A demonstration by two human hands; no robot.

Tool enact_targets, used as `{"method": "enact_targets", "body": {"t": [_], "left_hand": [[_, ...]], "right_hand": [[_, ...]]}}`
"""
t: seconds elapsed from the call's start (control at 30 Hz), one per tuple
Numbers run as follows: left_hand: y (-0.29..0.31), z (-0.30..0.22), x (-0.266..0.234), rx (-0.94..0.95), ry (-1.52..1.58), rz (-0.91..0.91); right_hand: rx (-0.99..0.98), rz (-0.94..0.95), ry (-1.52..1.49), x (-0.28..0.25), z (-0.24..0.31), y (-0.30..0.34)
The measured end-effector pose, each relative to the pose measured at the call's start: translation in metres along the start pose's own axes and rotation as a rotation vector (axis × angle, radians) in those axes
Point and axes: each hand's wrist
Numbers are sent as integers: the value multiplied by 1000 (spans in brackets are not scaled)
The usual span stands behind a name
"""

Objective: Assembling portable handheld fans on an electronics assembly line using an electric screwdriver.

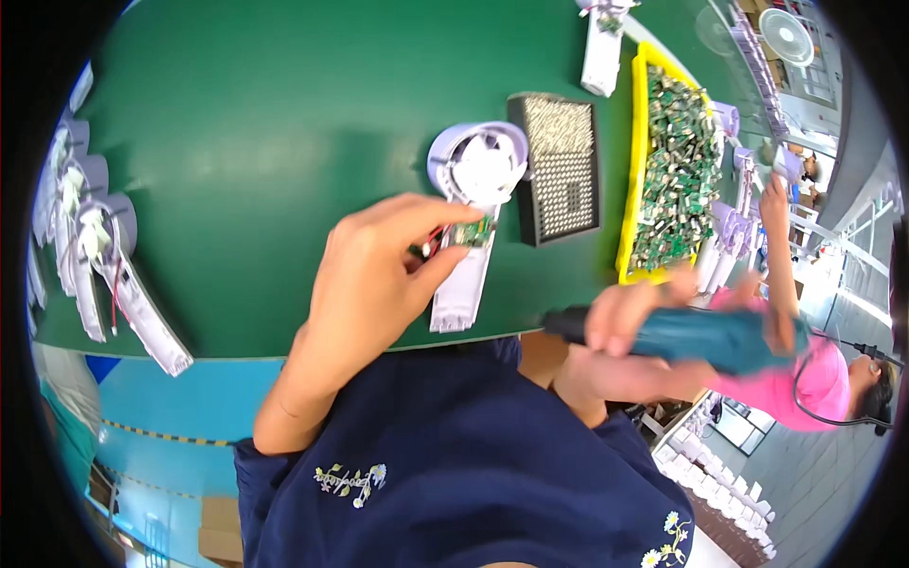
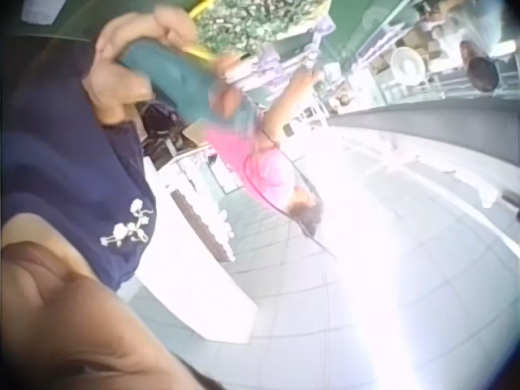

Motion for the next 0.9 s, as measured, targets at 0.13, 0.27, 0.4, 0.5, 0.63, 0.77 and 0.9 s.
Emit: {"method": "enact_targets", "body": {"t": [0.13,0.27,0.4,0.5,0.63,0.77,0.9], "left_hand": [[3,5,2,-24,86,92],[9,0,3,30,45,31],[15,5,-1,16,101,-25],[14,10,5,-70,187,-7],[13,7,7,-119,262,46],[13,11,5,-39,219,73],[17,19,8,-100,170,13]], "right_hand": [[640,-298,474,-6,-17,29],[766,-119,341,-10,-28,38],[804,-78,194,-6,-32,33],[861,-97,116,-10,-33,30],[786,-43,204,-18,-35,30],[803,-45,91,-20,-38,30],[800,-30,79,-20,-39,30]]}}
Point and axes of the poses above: each hand's wrist, its own y-axis away from the middle knuckle, its own x-axis out of the palm, z = x × y, and after that the axes turned 8 degrees about -y, right-handed
